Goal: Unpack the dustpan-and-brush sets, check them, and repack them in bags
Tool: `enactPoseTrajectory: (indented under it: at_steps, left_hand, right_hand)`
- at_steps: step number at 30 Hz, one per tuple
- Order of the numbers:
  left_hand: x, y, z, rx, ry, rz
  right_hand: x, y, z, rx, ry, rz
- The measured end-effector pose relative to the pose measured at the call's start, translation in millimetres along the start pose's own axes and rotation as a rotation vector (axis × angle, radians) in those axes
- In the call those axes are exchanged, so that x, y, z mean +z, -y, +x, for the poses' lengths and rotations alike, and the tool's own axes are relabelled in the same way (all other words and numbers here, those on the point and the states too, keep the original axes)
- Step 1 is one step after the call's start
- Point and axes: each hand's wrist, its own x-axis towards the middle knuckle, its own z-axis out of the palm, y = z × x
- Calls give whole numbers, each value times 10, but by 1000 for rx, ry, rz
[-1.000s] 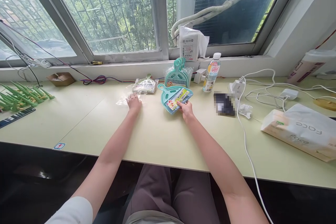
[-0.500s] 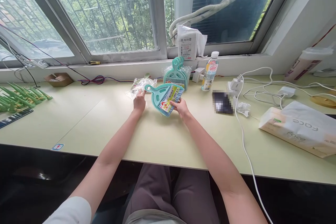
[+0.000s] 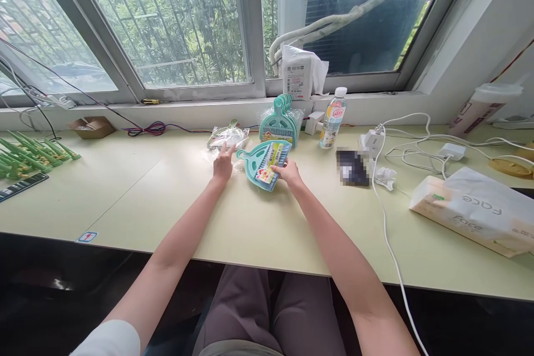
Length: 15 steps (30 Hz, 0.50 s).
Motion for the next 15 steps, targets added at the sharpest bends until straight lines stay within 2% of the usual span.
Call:
enactPoseTrajectory:
  at_steps: [2, 4, 10, 12, 15]
  left_hand:
    - [-9, -15, -3, 0, -16, -30]
    - [-17, -34, -9, 20, -26, -48]
    - [-33, -167, -48, 32, -3, -136]
    - [-35, -240, -67, 29, 5, -162]
    - [-40, -343, -107, 62, -19, -238]
  right_hand:
    - [54, -19, -16, 17, 51, -48]
    - [85, -61, -17, 4, 28, -78]
    - [32, -189, 18, -53, -247, 18]
    - [39, -194, 5, -43, -303, 71]
    - [105, -160, -48, 2, -244, 135]
